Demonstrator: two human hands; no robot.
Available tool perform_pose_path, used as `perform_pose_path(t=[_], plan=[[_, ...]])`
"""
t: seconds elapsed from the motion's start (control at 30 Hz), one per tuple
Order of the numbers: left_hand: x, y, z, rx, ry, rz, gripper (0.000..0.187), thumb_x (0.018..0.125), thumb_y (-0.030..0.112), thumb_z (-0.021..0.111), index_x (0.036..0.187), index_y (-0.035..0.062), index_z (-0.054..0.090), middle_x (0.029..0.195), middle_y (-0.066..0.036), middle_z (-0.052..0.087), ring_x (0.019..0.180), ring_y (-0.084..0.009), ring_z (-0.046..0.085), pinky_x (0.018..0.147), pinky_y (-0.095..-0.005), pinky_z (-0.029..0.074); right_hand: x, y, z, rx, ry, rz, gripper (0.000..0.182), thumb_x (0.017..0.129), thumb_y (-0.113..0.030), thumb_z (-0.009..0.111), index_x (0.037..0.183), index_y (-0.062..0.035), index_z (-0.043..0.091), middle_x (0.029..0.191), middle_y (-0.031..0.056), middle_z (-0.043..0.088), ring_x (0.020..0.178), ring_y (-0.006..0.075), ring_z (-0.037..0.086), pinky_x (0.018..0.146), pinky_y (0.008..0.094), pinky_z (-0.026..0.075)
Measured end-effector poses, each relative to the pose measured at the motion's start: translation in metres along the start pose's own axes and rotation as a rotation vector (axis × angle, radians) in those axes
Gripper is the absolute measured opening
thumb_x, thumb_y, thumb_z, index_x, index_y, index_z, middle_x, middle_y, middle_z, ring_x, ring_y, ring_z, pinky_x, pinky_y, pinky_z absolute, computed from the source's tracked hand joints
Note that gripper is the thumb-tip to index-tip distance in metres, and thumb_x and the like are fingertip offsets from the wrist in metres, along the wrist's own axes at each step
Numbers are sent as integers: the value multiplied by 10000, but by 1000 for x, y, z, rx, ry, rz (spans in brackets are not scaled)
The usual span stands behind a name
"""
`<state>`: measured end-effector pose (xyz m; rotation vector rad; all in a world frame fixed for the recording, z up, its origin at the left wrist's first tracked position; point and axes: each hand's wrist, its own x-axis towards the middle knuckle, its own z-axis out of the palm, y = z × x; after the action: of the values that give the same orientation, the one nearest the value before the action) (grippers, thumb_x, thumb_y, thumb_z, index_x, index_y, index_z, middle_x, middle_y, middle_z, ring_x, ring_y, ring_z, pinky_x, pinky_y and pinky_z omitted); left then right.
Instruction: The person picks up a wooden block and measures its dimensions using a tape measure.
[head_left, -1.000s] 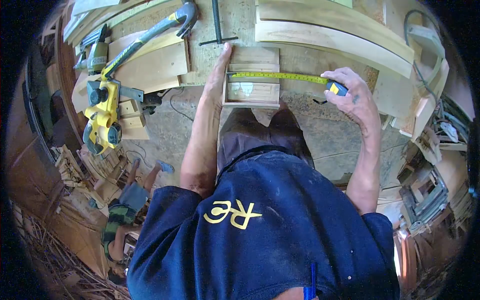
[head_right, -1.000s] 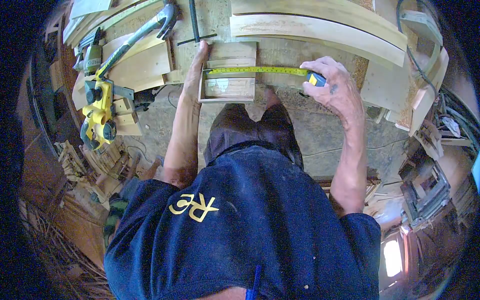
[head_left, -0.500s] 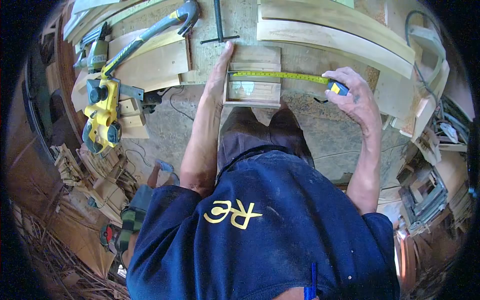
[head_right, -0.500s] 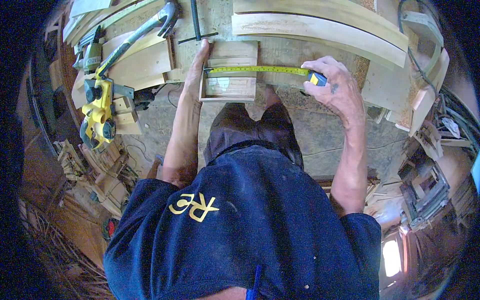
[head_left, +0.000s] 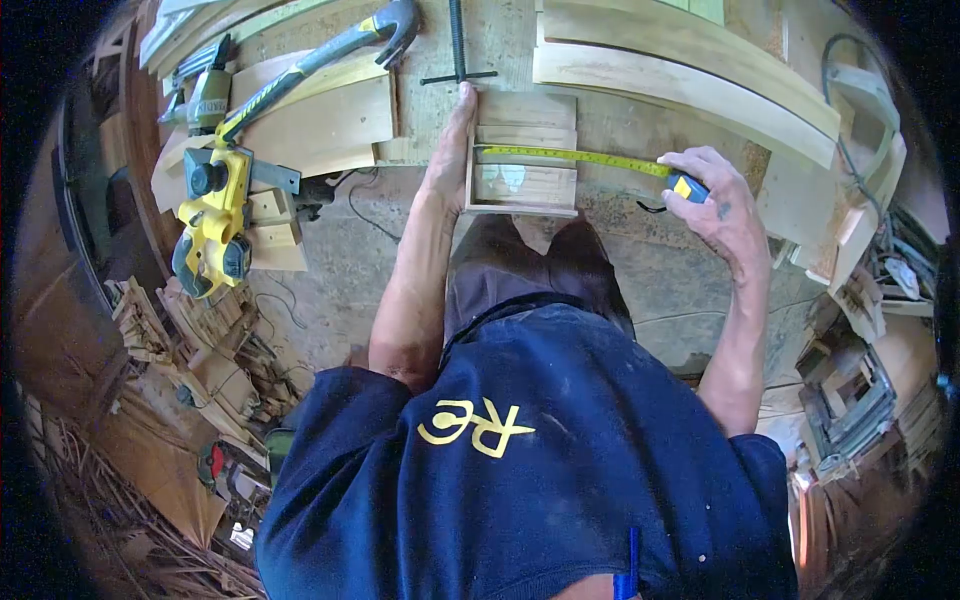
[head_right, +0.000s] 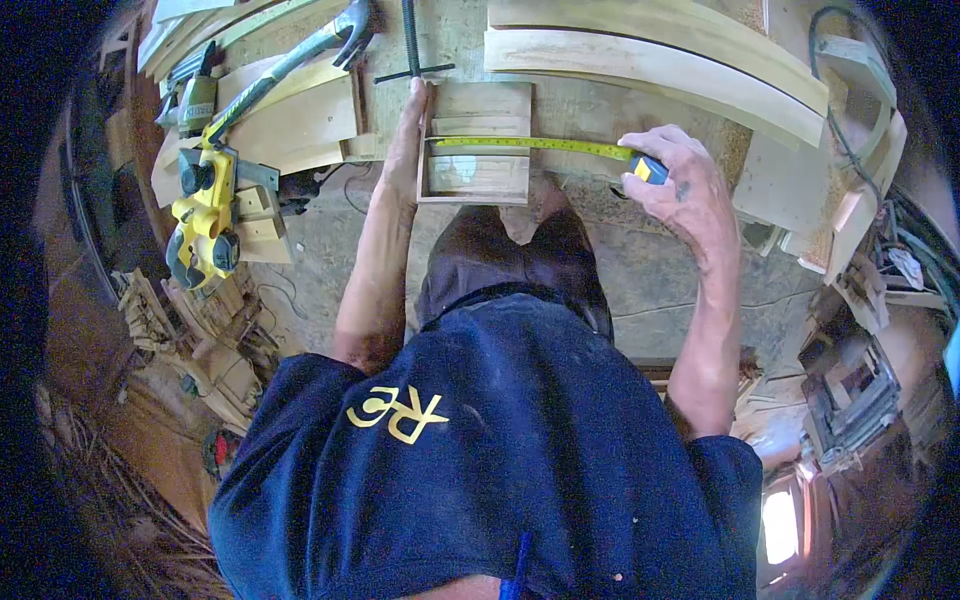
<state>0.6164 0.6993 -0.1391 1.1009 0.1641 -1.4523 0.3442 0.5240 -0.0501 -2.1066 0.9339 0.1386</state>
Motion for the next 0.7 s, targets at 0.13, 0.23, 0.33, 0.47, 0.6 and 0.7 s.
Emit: perform_pose_path(t=[0.13, 0.23, 0.33, 0.47, 0.6, 0.7], plan=[[-2, -1, -16, -108, -31, -144, 887, 984, 738, 477, 1472, -2, 499, 1395, -207, 617, 1233, -299, 652, 1044, -443, 555, -6, 4, 3, -8, 11, -23, 404, 798, -259, 723, 1157, -74, 737, 1104, 145, 693, 1052, 341, 659, 944, 415, 509], [-5, -1, -18, -107, -28, -169, 985, 922, 786, 533, 1418, -65, 541, 1343, -252, 649, 1161, -328, 692, 1009, -471, 576, -9, 6, 5, -33, 2, -41, 394, 812, -176, 761, 1179, -38, 717, 1119, 142, 668, 1075, 292, 658, 959, 364, 499], [-4, -3, -18, -138, -72, -185, 891, 998, 728, 455, 1458, -33, 506, 1350, -224, 647, 1181, -300, 683, 994, -450, 588, -11, 4, 5, -18, 20, -28, 396, 803, -241, 718, 1158, -67, 736, 1112, 148, 688, 1064, 344, 658, 948, 409, 510], [-3, -6, -16, -125, -38, -131, 768, 1054, 626, 440, 1424, -40, 529, 1317, -234, 660, 1148, -296, 698, 976, -444, 598, -14, 2, 5, -20, 22, -15, 393, 804, -224, 731, 1160, -59, 734, 1134, 155, 678, 1087, 344, 657, 967, 407, 507], [-12, 0, -5, -85, -26, -100, 769, 1048, 629, 452, 1430, -33, 528, 1331, -232, 653, 1161, -306, 692, 993, -453, 589, -17, 5, 7, 18, 14, -4, 394, 802, -209, 747, 1164, -54, 732, 1160, 159, 672, 1103, 343, 656, 984, 404, 501], [-18, 1, -2, -83, -51, -83, 770, 1051, 623, 451, 1435, -39, 525, 1347, -235, 645, 1179, -309, 685, 1010, -450, 582, -19, 6, 7, -5, 20, -21, 398, 809, -205, 754, 1176, -53, 729, 1178, 152, 673, 1117, 327, 659, 990, 390, 500]])
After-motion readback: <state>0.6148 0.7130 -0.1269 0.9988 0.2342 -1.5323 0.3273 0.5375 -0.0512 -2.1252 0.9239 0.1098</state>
